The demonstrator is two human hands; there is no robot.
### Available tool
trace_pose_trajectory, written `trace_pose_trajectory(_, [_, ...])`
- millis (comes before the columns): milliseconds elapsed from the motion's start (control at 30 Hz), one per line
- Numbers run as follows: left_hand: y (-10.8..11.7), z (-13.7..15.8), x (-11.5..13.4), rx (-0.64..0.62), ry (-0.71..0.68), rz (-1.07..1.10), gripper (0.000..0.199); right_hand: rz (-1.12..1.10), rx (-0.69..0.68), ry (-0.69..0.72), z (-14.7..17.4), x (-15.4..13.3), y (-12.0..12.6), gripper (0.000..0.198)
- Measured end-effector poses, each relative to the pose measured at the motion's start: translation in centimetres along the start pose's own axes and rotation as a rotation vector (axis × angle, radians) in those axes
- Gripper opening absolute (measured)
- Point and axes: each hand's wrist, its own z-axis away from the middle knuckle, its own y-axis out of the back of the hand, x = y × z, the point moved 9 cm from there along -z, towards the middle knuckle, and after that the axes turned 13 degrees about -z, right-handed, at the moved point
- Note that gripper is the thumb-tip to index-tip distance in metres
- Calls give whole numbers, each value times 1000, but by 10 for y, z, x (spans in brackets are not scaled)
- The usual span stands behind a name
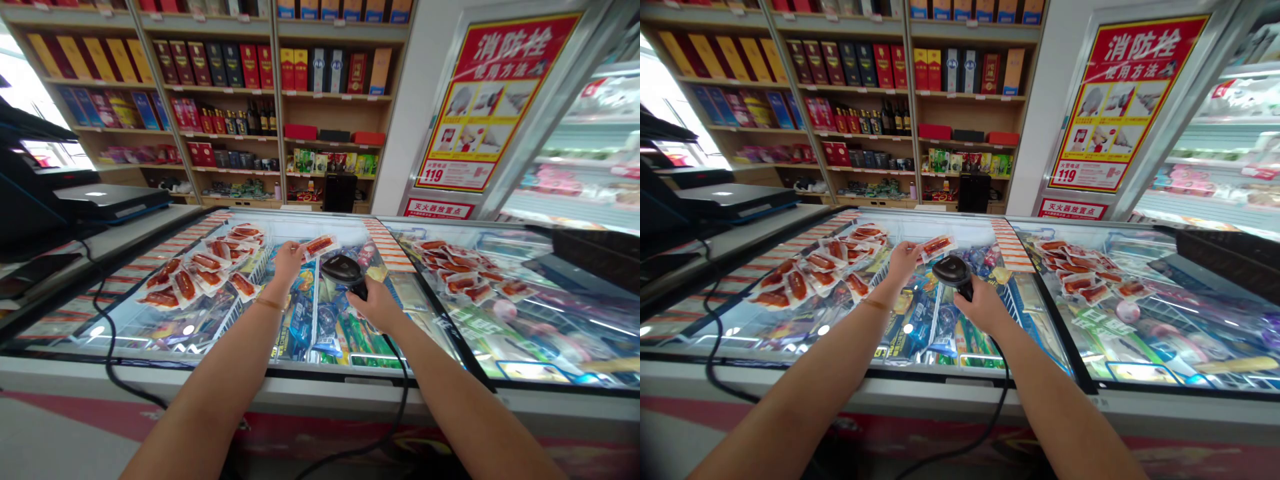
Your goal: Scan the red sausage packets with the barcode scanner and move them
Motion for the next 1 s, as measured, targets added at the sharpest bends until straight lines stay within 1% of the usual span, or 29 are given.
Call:
trace_pose_trajectory(133, [-2,-3,-4,-6,-2,48,12,1,-11,-7,0,-1,0,20])
trace_pose_trajectory(233, [-3,-3,-5,-15,23,73,11,-9,0,-31,0,1,2,19])
trace_pose_trajectory(300, [-4,1,-5,-28,61,115,10,-31,23,-65,-1,5,5,17])
trace_pose_trajectory(367, [-7,6,-5,-34,116,166,10,-80,52,-133,-3,12,10,15])
trace_pose_trajectory(467, [-13,15,-6,-27,230,214,12,-182,115,-272,-5,28,26,12])
trace_pose_trajectory(533, [-24,20,-5,-43,306,235,12,-234,171,-326,-7,38,45,11])
trace_pose_trajectory(567, [-32,21,-2,-60,332,237,12,-251,204,-330,-7,42,57,12])
trace_pose_trajectory(667, [-67,21,17,-147,339,195,13,-252,298,-308,-2,52,105,14])
trace_pose_trajectory(733, [-101,21,36,-231,319,157,13,-231,367,-309,7,62,142,15])
trace_pose_trajectory(833, [-164,25,68,-346,303,155,10,-236,480,-341,27,83,199,15])
trace_pose_trajectory(900, [-207,28,88,-385,293,165,12,-240,557,-373,41,99,234,15])
trace_pose_trajectory(1000, [-268,32,118,-433,255,169,17,-233,645,-409,57,122,277,13])
